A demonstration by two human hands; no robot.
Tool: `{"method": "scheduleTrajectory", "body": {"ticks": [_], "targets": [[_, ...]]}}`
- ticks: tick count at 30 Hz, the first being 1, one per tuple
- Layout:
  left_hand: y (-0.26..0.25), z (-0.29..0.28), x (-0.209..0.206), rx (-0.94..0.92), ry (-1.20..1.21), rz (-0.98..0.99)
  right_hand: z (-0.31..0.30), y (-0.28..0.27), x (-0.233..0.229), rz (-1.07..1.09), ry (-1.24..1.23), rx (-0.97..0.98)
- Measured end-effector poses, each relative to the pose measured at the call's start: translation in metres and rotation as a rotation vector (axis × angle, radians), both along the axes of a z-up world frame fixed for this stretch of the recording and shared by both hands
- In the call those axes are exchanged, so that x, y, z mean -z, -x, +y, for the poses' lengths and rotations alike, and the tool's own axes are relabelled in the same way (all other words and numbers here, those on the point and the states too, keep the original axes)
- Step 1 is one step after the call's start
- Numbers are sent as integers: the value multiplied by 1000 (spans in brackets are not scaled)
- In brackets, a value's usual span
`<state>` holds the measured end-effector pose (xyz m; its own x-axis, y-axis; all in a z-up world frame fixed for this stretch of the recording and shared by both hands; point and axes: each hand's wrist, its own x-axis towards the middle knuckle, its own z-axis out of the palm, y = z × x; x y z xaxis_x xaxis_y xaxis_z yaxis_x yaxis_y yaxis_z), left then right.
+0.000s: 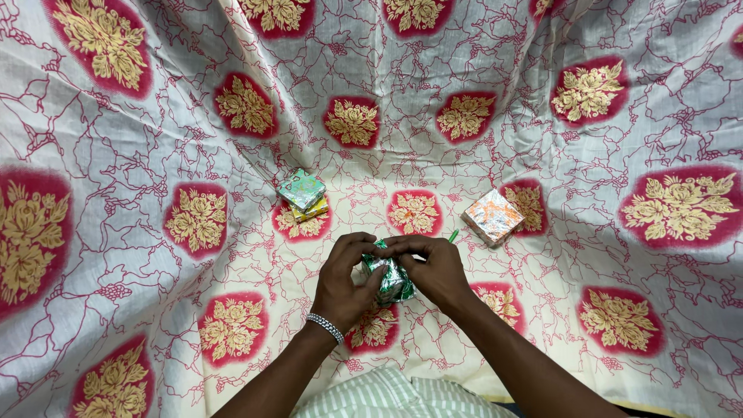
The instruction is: The person wraps a small red box with green and silver patterned wrapping paper. They fold the paper around the box, tuck the edges, and secure the folds with clear tape. The wrapped box is left on the patterned cloth.
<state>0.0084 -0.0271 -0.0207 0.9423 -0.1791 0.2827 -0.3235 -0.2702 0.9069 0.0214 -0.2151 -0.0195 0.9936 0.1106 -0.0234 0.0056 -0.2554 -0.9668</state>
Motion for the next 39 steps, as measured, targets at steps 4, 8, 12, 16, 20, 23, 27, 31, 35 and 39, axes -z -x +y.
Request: {"method": "scheduleTrajectory", "body": {"ticks": [4,8,12,16,20,23,27,31,35,39], "targets": [[3,-3,0,-45,-31,-67,0,11,6,116,-153,47],[5,-5,-2,-62,-64,-69,8,14,4,158,-285,140],[5,-3,-7,-43,-79,-66,11,16,-5,207,-147,284],[0,6,-11,34,-54,50,11,19,-14,237,112,274],[-20,18,-19,205,-116,93,9,17,-19,102,176,180],[-29,24,-24,253,-327,61,9,15,-26,-123,309,108],[-24,23,-21,173,-363,-144,12,31,-43,-218,428,84],[-18,22,-11,160,-215,-11,19,50,-56,-191,489,92],[-29,20,-2,181,-98,50,26,53,-58,-107,492,141],[-48,23,-1,280,-228,63,33,50,-54,-67,475,248]]}}
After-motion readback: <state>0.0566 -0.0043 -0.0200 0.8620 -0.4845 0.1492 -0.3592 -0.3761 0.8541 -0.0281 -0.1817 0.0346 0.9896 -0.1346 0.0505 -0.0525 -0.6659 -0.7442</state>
